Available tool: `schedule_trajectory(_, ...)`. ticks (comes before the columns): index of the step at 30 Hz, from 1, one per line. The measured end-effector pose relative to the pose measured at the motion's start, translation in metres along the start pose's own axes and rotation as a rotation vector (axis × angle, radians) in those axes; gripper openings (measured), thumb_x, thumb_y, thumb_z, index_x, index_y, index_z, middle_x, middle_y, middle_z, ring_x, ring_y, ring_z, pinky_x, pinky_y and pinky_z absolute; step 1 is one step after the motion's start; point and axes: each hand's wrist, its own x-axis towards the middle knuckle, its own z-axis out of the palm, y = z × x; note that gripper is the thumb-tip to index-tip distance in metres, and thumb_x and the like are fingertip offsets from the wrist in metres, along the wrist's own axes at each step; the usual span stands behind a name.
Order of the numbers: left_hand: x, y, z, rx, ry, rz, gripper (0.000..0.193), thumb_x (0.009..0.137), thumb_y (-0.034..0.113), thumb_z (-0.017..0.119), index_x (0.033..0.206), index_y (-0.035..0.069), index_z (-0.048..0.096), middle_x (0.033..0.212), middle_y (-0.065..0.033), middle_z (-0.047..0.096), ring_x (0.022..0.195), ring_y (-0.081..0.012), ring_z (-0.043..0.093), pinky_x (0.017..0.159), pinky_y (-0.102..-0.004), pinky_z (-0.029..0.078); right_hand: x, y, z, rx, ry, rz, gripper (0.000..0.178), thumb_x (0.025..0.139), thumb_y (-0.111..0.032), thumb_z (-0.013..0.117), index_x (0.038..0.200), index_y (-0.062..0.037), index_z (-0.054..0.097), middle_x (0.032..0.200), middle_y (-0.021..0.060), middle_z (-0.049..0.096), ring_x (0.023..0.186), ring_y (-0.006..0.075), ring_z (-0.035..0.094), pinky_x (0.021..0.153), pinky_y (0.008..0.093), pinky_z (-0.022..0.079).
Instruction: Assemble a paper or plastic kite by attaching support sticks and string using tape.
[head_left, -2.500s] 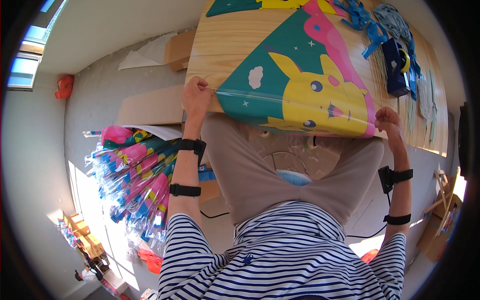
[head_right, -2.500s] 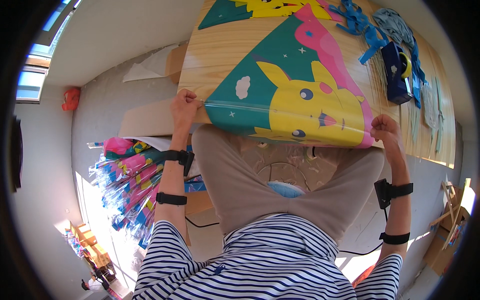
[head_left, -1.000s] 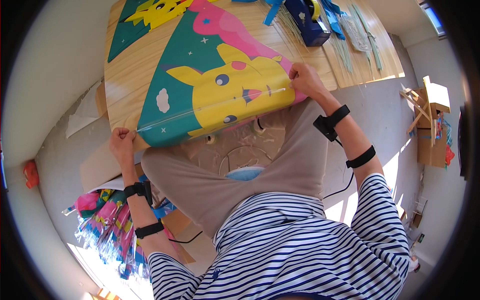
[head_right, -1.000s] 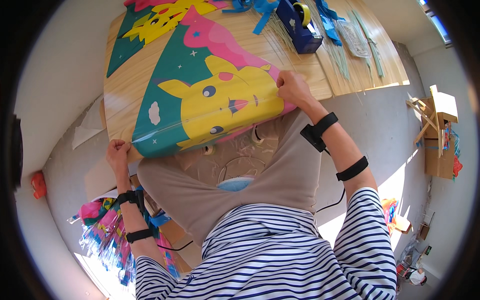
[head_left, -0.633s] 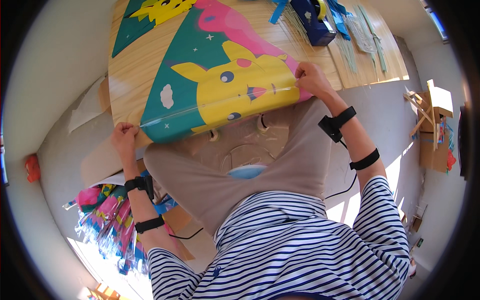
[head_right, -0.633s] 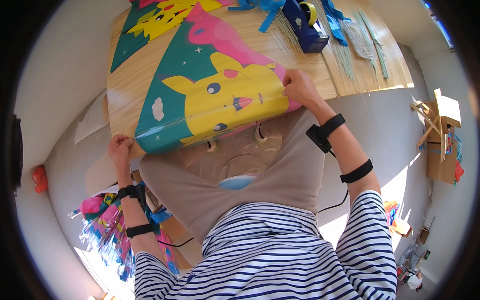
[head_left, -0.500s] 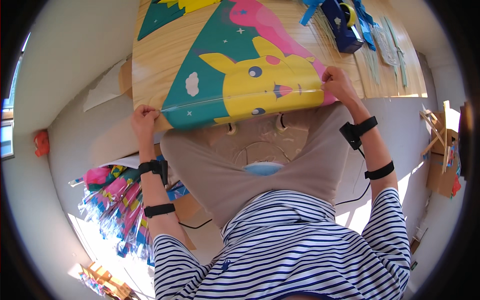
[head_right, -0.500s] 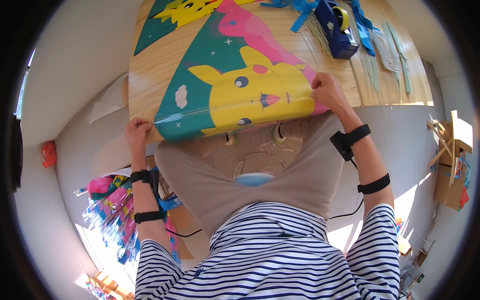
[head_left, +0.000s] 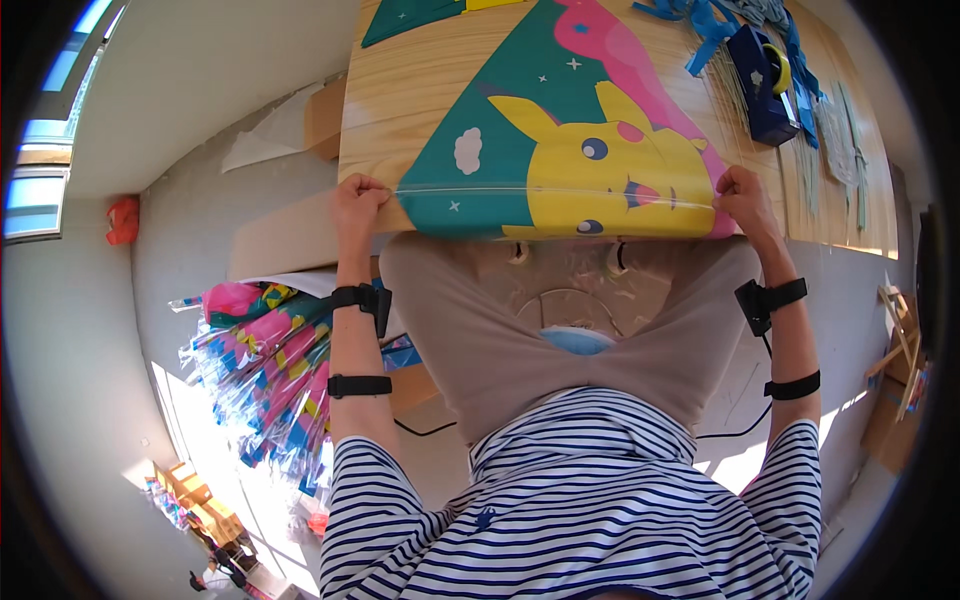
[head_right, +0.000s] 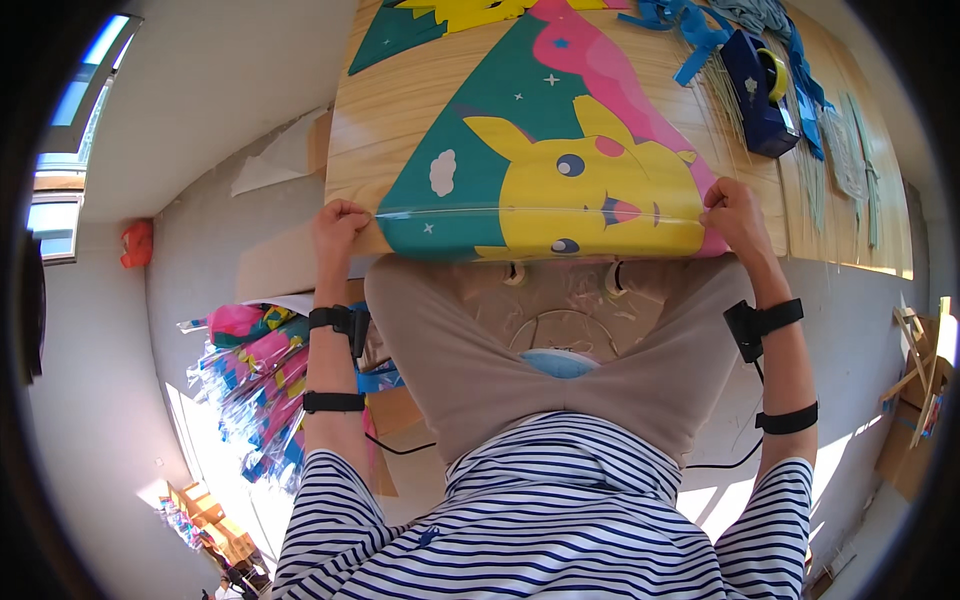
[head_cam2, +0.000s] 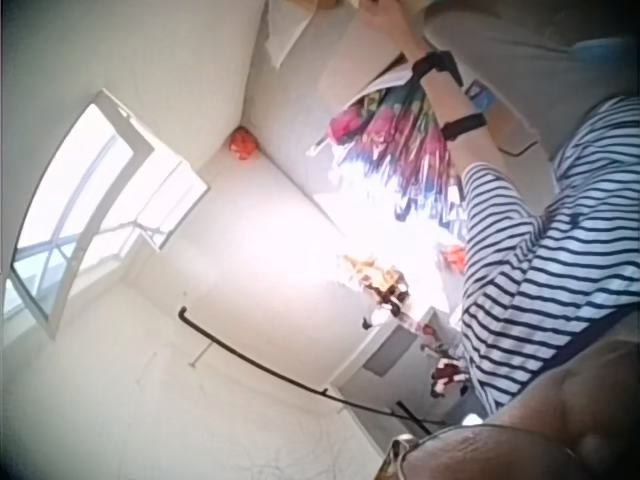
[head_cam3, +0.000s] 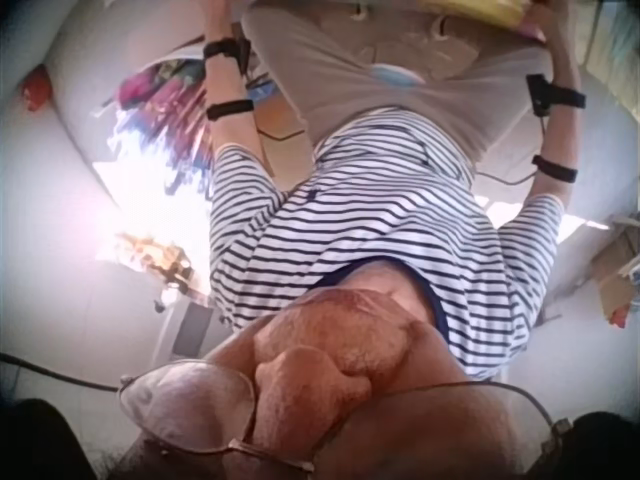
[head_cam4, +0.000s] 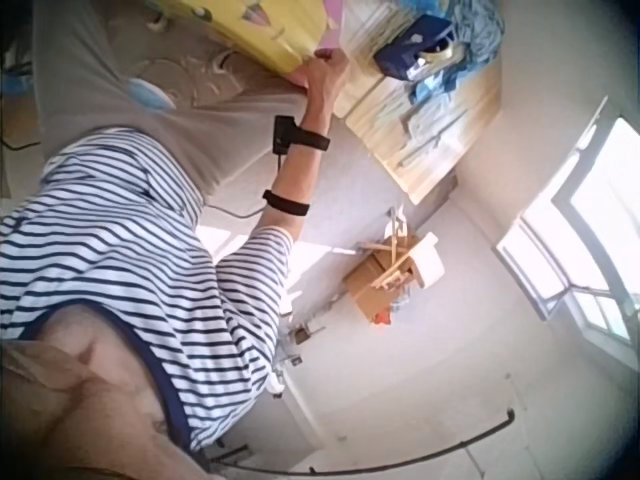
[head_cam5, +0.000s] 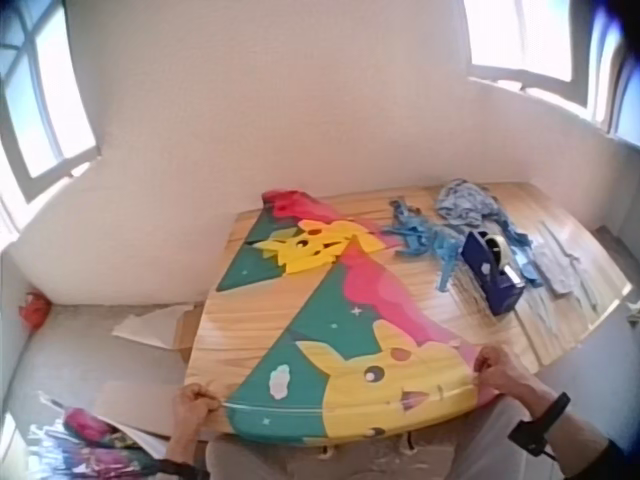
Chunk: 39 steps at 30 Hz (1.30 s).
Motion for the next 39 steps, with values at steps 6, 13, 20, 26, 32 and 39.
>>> schedule_trajectory(6, -0.011, 0.005, 0.005, 0.08, 0.195, 0.094, 0.009, 0.078, 0.003, 0.07, 0.086, 0.0, 0.068, 0.075, -0.0066, 0.067, 0.069, -0.0155, 0.062, 0.067, -0.0287, 0.05, 0.0, 0.002, -0.002, -0.014, 0.008, -0.046, 0.021, 0.064, 0.004, 0.073, 0.082, 0.0016, 0.062, 0.069, 0.0051, 0.059, 0.065, 0.0154, 0.057, 0.06, 0.031, 0.045)
schedule_trajectory(13, -0.087, 0.062, 0.054, 0.268, 0.113, 0.474, 0.011, 0.084, 0.006, 0.07, 0.094, 0.002, 0.067, 0.09, -0.0098, 0.069, 0.086, -0.0221, 0.064, 0.079, -0.0334, 0.049, -0.002, 0.0, -0.003, -0.139, 0.042, -0.074, 0.022, 0.063, -0.006, 0.077, 0.081, 0.0011, 0.066, 0.075, 0.0132, 0.067, 0.073, 0.0253, 0.065, 0.066, 0.0365, 0.051)
schedule_trajectory(20, -0.139, 0.102, 0.123, 0.319, -0.15, 0.84, 0.023, 0.079, 0.005, 0.07, 0.102, 0.003, 0.066, 0.112, -0.0112, 0.067, 0.11, -0.0325, 0.058, 0.098, -0.0444, 0.041, -0.001, -0.002, 0.001, -0.169, 0.058, -0.095, 0.017, 0.064, -0.003, 0.071, 0.078, 0.0012, 0.064, 0.071, 0.0104, 0.065, 0.069, 0.021, 0.061, 0.062, 0.035, 0.048)
schedule_trajectory(26, -0.15, 0.118, 0.157, 0.315, -0.253, 0.953, 0.032, 0.078, 0.007, 0.072, 0.109, 0.002, 0.067, 0.12, -0.0128, 0.065, 0.117, -0.0333, 0.056, 0.101, -0.0448, 0.041, 0.003, 0.002, 0.007, -0.173, 0.082, -0.129, 0.018, 0.062, -0.004, 0.071, 0.077, 0.0016, 0.064, 0.072, 0.0134, 0.065, 0.068, 0.0241, 0.063, 0.061, 0.036, 0.049)
schedule_trajectory(32, -0.157, 0.133, 0.184, 0.328, -0.316, 0.976, 0.038, 0.076, 0.008, 0.074, 0.113, 0.001, 0.066, 0.127, -0.014, 0.063, 0.12, -0.0358, 0.055, 0.102, -0.0464, 0.041, 0.004, 0.012, 0.013, -0.183, 0.121, -0.131, 0.019, 0.061, -0.004, 0.072, 0.078, 0.0018, 0.064, 0.072, 0.0145, 0.066, 0.07, 0.0267, 0.064, 0.063, 0.0364, 0.049)
schedule_trajectory(39, -0.162, 0.138, 0.205, 0.361, -0.364, 1.004, 0.046, 0.077, 0.012, 0.074, 0.12, 0.002, 0.064, 0.134, -0.0137, 0.06, 0.126, -0.0357, 0.051, 0.105, -0.0465, 0.038, 0.005, 0.011, 0.015, -0.187, 0.126, -0.105, 0.02, 0.061, -0.004, 0.072, 0.079, 0.0016, 0.065, 0.075, 0.0155, 0.067, 0.072, 0.0284, 0.066, 0.064, 0.0372, 0.05)
